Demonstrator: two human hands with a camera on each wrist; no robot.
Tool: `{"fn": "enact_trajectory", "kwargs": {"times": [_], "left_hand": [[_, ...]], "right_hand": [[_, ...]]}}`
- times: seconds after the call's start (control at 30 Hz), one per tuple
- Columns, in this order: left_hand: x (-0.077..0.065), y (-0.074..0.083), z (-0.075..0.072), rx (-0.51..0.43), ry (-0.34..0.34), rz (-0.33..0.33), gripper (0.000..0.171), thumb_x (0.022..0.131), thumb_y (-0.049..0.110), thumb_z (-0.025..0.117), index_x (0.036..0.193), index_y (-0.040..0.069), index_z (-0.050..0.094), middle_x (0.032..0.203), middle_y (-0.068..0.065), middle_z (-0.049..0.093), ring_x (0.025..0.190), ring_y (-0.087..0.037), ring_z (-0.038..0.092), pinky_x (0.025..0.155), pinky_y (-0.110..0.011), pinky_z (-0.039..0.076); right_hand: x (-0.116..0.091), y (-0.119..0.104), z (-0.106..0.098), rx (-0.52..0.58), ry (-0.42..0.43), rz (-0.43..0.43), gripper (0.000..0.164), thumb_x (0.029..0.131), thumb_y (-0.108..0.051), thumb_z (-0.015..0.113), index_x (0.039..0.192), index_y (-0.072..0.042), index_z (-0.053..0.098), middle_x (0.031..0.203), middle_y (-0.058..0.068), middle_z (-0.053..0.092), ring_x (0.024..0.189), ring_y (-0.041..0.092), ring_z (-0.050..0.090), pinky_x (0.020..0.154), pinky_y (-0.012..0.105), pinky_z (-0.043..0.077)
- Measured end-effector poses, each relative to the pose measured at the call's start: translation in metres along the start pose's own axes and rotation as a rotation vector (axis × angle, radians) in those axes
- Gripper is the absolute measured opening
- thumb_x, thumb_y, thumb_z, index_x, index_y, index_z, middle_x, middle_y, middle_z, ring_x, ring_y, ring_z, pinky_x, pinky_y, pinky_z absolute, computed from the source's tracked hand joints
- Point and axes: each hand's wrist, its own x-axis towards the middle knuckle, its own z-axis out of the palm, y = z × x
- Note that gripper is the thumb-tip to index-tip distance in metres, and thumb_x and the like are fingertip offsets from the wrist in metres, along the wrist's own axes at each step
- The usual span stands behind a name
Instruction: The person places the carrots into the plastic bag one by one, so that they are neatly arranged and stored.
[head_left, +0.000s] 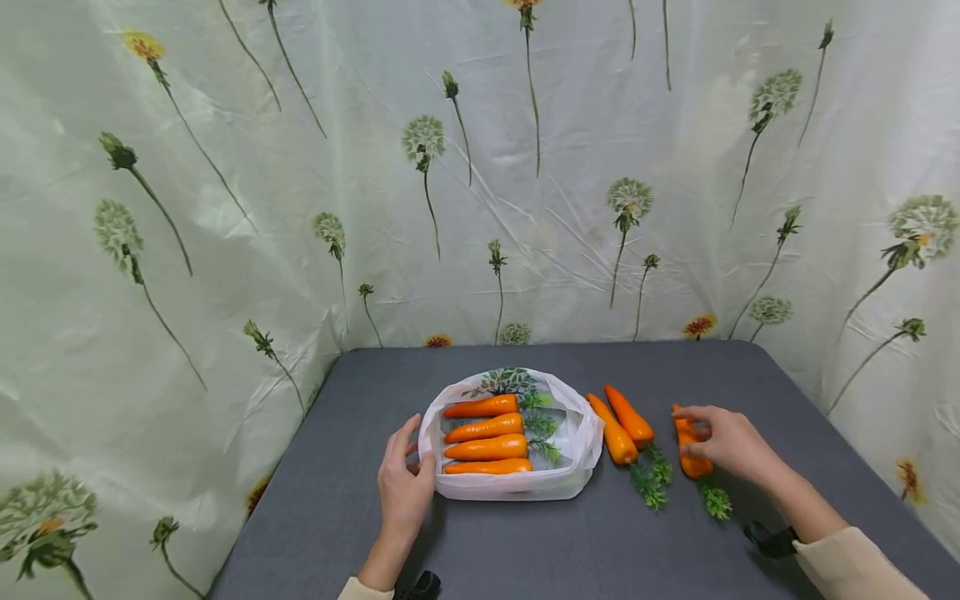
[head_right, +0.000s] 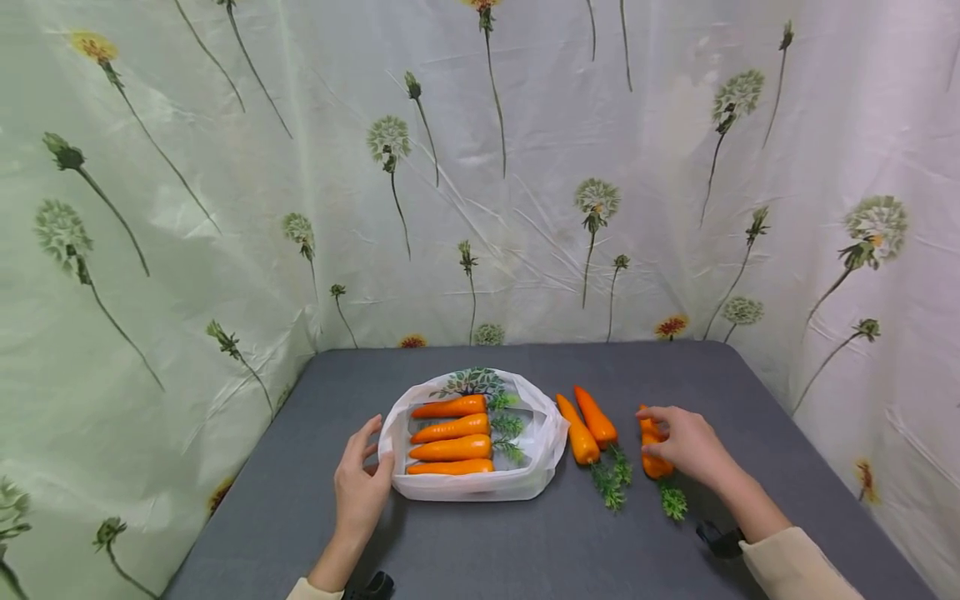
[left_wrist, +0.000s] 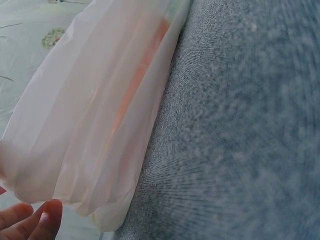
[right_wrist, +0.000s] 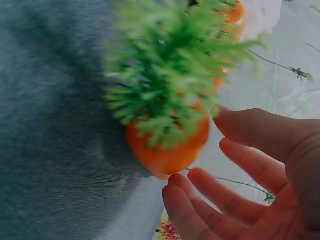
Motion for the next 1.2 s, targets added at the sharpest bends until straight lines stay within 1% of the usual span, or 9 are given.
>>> {"fn": "enact_trajectory", "kwargs": {"times": [0.1, 0.17, 0.3, 0.43, 0.63, 0.77, 1.0, 1.13, 1.2], "left_hand": [[0.000, 0.001, 0.000, -0.004, -0.006, -0.011, 0.054, 0.088, 0.002, 0.070, 0.140, 0.012, 0.058, 0.131, -0.003, 0.060, 0.104, -0.024, 0.065, 0.073, -0.034, 0.059], [0.001, 0.002, 0.000, -0.004, -0.010, -0.016, 0.054, 0.088, 0.003, 0.070, 0.140, 0.013, 0.058, 0.132, -0.002, 0.060, 0.104, -0.023, 0.065, 0.074, -0.034, 0.059], [0.001, 0.002, 0.000, -0.010, -0.018, -0.024, 0.054, 0.089, 0.004, 0.069, 0.141, 0.014, 0.058, 0.132, -0.001, 0.059, 0.105, -0.022, 0.065, 0.074, -0.033, 0.059], [0.002, 0.003, 0.000, -0.015, -0.023, -0.027, 0.054, 0.089, 0.004, 0.069, 0.141, 0.015, 0.057, 0.133, -0.001, 0.059, 0.106, -0.022, 0.065, 0.075, -0.032, 0.059], [0.002, 0.003, 0.001, -0.014, -0.025, -0.028, 0.056, 0.089, 0.003, 0.070, 0.142, 0.015, 0.056, 0.134, -0.001, 0.059, 0.107, -0.023, 0.064, 0.076, -0.032, 0.058], [0.002, 0.004, 0.000, -0.012, -0.024, -0.041, 0.056, 0.090, 0.004, 0.070, 0.142, 0.016, 0.056, 0.133, -0.001, 0.059, 0.106, -0.022, 0.065, 0.076, -0.032, 0.058], [0.000, 0.003, 0.000, 0.002, -0.021, -0.050, 0.055, 0.089, 0.004, 0.070, 0.141, 0.015, 0.057, 0.132, -0.002, 0.060, 0.105, -0.022, 0.065, 0.076, -0.033, 0.058], [-0.001, 0.002, 0.000, -0.005, -0.024, -0.048, 0.055, 0.089, 0.004, 0.070, 0.141, 0.015, 0.057, 0.133, -0.002, 0.060, 0.105, -0.023, 0.065, 0.075, -0.033, 0.058], [0.000, 0.003, 0.000, -0.008, -0.023, -0.047, 0.055, 0.089, 0.003, 0.070, 0.141, 0.015, 0.057, 0.133, -0.002, 0.060, 0.105, -0.023, 0.065, 0.075, -0.033, 0.058]], "right_hand": [[-0.002, 0.003, 0.001, -0.005, -0.010, 0.026, 0.060, 0.081, -0.019, 0.084, 0.134, -0.002, 0.063, 0.129, 0.030, 0.058, 0.098, 0.039, 0.066, 0.065, 0.042, 0.057], [-0.003, 0.004, 0.002, -0.021, -0.013, 0.034, 0.062, 0.080, -0.023, 0.084, 0.134, -0.001, 0.062, 0.127, 0.031, 0.058, 0.094, 0.036, 0.066, 0.063, 0.041, 0.055], [-0.004, 0.006, 0.004, -0.043, -0.026, 0.059, 0.074, 0.080, -0.033, 0.084, 0.139, 0.002, 0.055, 0.123, 0.031, 0.062, 0.091, 0.034, 0.065, 0.064, 0.042, 0.053], [-0.003, 0.007, 0.004, -0.051, -0.037, 0.088, 0.086, 0.080, -0.040, 0.083, 0.145, 0.003, 0.048, 0.117, 0.028, 0.065, 0.088, 0.032, 0.065, 0.062, 0.042, 0.052], [-0.002, 0.009, 0.004, -0.042, -0.056, 0.126, 0.091, 0.080, -0.046, 0.082, 0.147, 0.003, 0.043, 0.103, 0.018, 0.066, 0.078, 0.025, 0.061, 0.058, 0.040, 0.049], [-0.002, 0.011, 0.005, -0.010, -0.070, 0.146, 0.094, 0.081, -0.045, 0.081, 0.151, 0.002, 0.039, 0.097, 0.012, 0.065, 0.072, 0.021, 0.058, 0.056, 0.037, 0.047], [-0.003, 0.013, 0.007, 0.064, -0.070, 0.166, 0.093, 0.084, -0.037, 0.080, 0.155, -0.001, 0.032, 0.093, 0.011, 0.065, 0.067, 0.022, 0.058, 0.056, 0.038, 0.047], [-0.003, 0.013, 0.007, 0.071, -0.065, 0.170, 0.090, 0.085, -0.034, 0.079, 0.155, -0.002, 0.032, 0.095, 0.011, 0.066, 0.070, 0.021, 0.060, 0.057, 0.038, 0.049], [-0.003, 0.013, 0.006, 0.081, -0.061, 0.163, 0.087, 0.086, -0.031, 0.078, 0.155, -0.001, 0.033, 0.098, 0.013, 0.068, 0.074, 0.021, 0.062, 0.059, 0.038, 0.050]]}}
